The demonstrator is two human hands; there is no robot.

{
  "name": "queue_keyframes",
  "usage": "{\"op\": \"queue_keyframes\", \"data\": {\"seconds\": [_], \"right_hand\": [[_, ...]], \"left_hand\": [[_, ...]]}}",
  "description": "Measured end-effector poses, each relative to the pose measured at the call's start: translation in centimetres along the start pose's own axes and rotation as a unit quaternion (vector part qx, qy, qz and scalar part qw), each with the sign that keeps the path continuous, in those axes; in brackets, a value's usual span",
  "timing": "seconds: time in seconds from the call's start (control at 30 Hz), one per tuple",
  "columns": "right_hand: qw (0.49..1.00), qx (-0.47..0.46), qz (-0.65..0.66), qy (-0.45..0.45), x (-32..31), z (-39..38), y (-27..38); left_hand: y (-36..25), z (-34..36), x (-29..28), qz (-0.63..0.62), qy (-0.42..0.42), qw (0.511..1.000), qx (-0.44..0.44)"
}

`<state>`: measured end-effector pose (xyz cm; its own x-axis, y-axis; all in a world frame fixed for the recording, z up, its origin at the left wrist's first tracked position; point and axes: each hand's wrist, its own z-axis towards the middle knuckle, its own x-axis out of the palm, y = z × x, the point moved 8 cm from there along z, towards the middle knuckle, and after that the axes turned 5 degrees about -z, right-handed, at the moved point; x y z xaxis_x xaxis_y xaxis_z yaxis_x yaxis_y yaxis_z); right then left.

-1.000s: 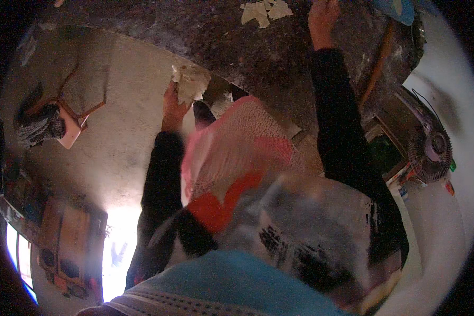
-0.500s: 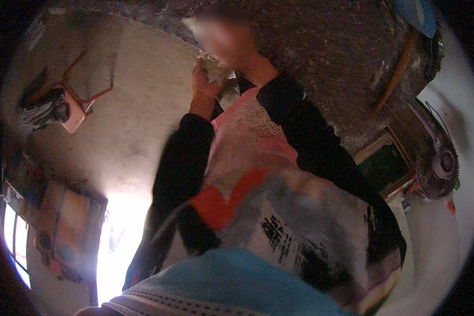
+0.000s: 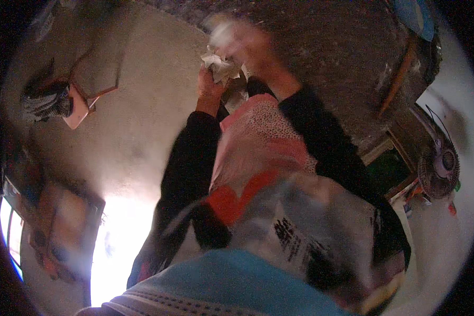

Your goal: The person rolls out a large piece of dough on a floured surface using a wooden rolling pin. They then fold the dough into a long strip and cut it into smaller pieces with a knife. Finally, the person gathers the cut pieces and places them onto a round woven tray.

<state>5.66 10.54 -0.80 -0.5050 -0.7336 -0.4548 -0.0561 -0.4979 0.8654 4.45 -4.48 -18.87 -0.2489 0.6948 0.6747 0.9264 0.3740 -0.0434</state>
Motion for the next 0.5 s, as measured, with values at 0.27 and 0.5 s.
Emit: {"op": "queue_keyframes", "data": {"seconds": [0.27, 0.5], "right_hand": [[0.973, 0.106, -0.023, -0.206, -12.8, 2.0, -12.0], [0.864, 0.257, 0.412, 0.13, 7.9, 0.9, 3.0]], "left_hand": [[0.0, 0.0, -4.0, -0.047, -0.009, 0.999, -0.002], [-5.6, -3.8, -4.1, 0.342, 0.081, 0.92, 0.173]]}}
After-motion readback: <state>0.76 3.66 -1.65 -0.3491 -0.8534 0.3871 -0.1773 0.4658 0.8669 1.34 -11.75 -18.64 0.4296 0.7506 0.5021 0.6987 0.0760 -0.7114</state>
